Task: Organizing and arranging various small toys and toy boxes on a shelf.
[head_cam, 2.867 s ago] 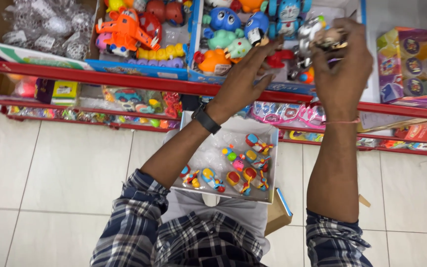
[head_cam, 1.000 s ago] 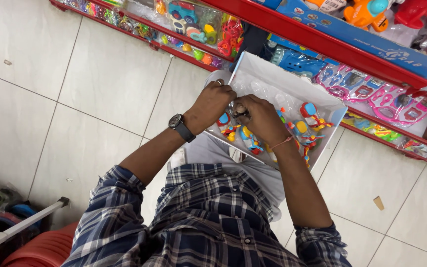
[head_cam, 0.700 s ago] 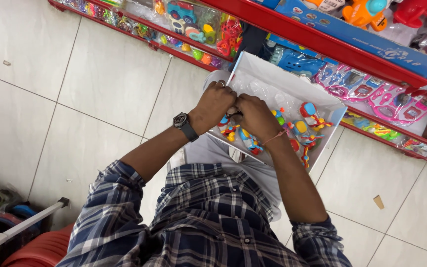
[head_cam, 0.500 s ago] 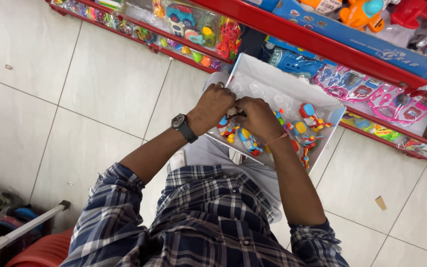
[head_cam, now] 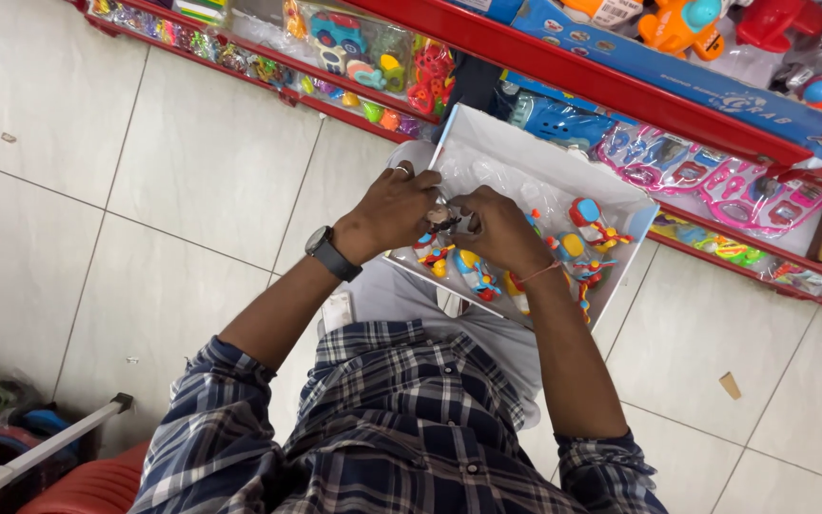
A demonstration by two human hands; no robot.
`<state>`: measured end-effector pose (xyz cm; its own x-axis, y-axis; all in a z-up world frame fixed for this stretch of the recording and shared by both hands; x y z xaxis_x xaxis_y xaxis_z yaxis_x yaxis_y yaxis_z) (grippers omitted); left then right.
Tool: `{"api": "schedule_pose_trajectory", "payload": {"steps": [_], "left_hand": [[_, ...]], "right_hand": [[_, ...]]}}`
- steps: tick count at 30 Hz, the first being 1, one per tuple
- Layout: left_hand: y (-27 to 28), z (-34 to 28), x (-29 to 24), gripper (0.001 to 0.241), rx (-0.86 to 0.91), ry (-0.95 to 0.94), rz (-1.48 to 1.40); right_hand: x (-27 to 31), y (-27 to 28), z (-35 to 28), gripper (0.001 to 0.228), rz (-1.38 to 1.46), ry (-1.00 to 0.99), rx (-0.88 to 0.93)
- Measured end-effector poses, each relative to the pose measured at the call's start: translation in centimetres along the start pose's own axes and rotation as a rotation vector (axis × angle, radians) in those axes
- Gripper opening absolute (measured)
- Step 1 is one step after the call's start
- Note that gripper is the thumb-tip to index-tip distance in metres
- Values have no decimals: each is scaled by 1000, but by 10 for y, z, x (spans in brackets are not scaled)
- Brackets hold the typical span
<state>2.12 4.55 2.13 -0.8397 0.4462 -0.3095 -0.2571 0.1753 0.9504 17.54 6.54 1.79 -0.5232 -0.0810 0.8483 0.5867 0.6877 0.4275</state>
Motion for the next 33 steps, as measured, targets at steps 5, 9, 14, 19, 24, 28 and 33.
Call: {"api": "schedule_pose_trajectory", "payload": {"steps": [5,9,14,19,24,28,33], "left_hand": [[-16,1,10,36,53,-30,-48],[-21,5,9,35,134,-42,-37],[-41,8,14,26,195,-73,-14],[-33,12,10,25,243,-66,-17],[-31,15,10,23,267,-59,-43],[-31,17,10,21,298,-60,-26],[-36,16,13,22,322,-54,-29]], "right_hand": [[6,-3,-1,51,10,63,-74],[-2,-9,-2,55,-66,110,-99],[-10,-13,3,46,-87,74,-44],[0,-9,-1,46,-54,57,-69],[-7,-11,1,47,-8,104,-109],[-18,-13,5,43,-23,16,-72],[-17,-11,5,43,13,21,-80]]}}
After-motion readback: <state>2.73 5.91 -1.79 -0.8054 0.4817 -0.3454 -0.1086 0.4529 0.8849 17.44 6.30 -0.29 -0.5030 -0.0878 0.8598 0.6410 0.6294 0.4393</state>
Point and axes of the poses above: each hand's wrist, its own z-axis towards the middle knuckle, its own y-axis out of the back of the hand, x = y × z, the point moved 6 cm from there along z, towards the middle knuckle, and after that the axes turned 10 degrees about z, right-handed, at the moved point
